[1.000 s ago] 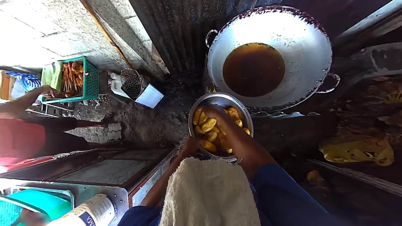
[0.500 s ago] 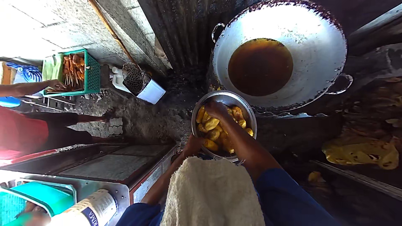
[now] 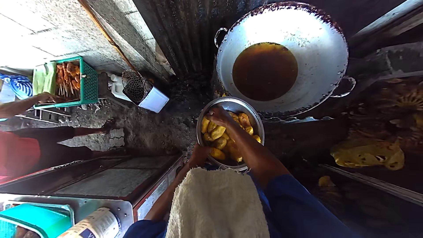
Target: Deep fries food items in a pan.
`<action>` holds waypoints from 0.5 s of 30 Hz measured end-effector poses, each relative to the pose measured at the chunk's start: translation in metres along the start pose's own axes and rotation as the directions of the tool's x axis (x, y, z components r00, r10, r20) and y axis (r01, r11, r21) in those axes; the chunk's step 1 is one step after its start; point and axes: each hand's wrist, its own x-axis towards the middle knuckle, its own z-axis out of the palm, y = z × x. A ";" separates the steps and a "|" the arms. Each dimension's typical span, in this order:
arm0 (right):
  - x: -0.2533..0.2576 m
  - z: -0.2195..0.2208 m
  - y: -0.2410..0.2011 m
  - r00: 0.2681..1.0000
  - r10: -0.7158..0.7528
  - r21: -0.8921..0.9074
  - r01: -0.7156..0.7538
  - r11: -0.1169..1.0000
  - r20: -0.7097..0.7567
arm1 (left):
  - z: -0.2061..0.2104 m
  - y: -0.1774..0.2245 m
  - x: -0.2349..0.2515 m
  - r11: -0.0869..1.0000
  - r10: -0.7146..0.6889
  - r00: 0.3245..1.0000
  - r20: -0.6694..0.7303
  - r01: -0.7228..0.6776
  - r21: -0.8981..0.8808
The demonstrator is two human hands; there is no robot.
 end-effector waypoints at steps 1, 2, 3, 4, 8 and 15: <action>0.001 0.000 0.000 1.000 0.025 -0.015 -0.024 1.000 0.015 | -0.001 -0.001 0.002 1.000 -0.011 1.000 0.005 0.011 -0.013; 0.002 0.001 0.000 0.998 0.056 -0.042 -0.055 0.998 0.034 | -0.002 0.000 0.003 0.999 -0.028 1.000 0.001 0.028 -0.020; 0.002 0.001 -0.001 0.995 0.083 -0.073 -0.079 0.994 0.058 | -0.002 0.001 0.005 0.999 -0.046 0.999 -0.006 0.046 -0.023; 0.004 0.001 -0.001 0.993 0.093 -0.102 -0.085 0.991 0.074 | -0.002 0.001 0.005 0.998 -0.059 0.998 -0.021 0.058 -0.023; 0.008 -0.003 0.002 0.990 0.058 -0.083 -0.048 0.995 0.125 | 0.001 0.000 0.002 0.998 -0.047 0.999 -0.024 0.046 -0.038; 0.000 -0.005 0.001 0.999 -0.028 0.111 0.025 0.994 0.025 | 0.004 0.013 0.001 0.995 -0.098 0.994 -0.050 0.096 -0.030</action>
